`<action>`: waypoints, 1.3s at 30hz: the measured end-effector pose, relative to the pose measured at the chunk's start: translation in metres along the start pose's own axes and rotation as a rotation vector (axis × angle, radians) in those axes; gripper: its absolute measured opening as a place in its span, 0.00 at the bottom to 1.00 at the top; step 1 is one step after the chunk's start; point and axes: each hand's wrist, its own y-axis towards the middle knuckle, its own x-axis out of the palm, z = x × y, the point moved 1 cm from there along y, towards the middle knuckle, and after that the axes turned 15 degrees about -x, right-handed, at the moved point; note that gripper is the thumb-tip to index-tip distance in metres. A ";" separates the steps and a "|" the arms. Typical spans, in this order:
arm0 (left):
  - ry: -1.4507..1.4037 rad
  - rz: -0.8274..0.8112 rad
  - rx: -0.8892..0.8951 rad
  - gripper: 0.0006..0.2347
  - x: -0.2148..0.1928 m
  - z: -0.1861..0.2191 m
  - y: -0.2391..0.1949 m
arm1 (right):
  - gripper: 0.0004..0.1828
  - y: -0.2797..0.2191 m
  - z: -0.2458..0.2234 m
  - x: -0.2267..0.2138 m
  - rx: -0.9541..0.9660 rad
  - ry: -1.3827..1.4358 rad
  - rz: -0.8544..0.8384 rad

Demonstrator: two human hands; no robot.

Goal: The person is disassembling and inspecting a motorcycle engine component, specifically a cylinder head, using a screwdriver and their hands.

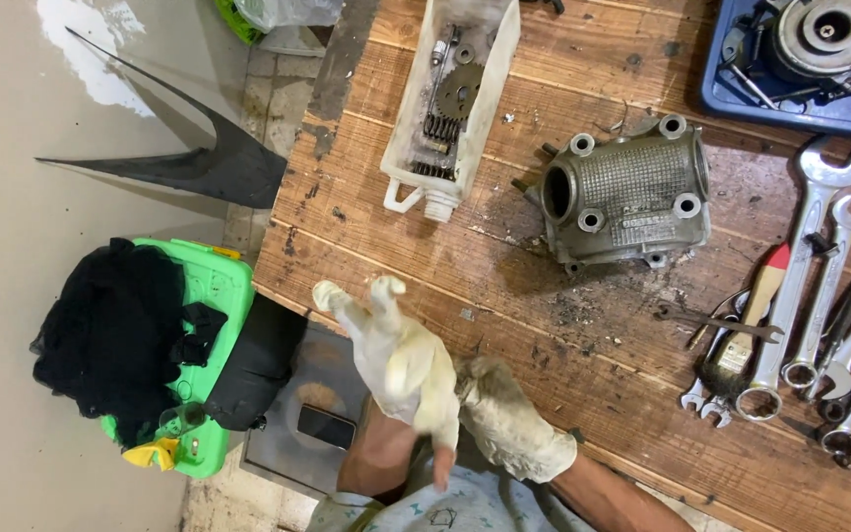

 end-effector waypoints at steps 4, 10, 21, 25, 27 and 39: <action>0.392 0.218 -0.109 0.41 0.003 0.002 -0.002 | 0.15 -0.018 -0.088 0.030 -0.260 0.001 -0.081; 1.046 0.590 -0.272 0.41 0.005 0.007 -0.006 | 0.10 -0.011 -0.065 0.025 -0.257 0.052 -0.176; 2.232 1.269 -0.580 0.42 0.017 0.021 -0.018 | 0.16 -0.014 -0.086 0.033 -0.011 0.020 -0.310; 2.492 1.569 -0.676 0.47 0.018 0.017 -0.028 | 0.22 -0.015 -0.080 0.030 -0.081 0.266 -0.430; 2.409 1.675 -0.684 0.52 0.013 0.027 -0.022 | 0.23 -0.020 -0.089 0.036 -0.094 0.276 -0.434; 3.322 1.077 0.446 0.25 0.000 0.028 0.007 | 0.54 -0.019 0.038 0.014 -0.214 0.045 -0.508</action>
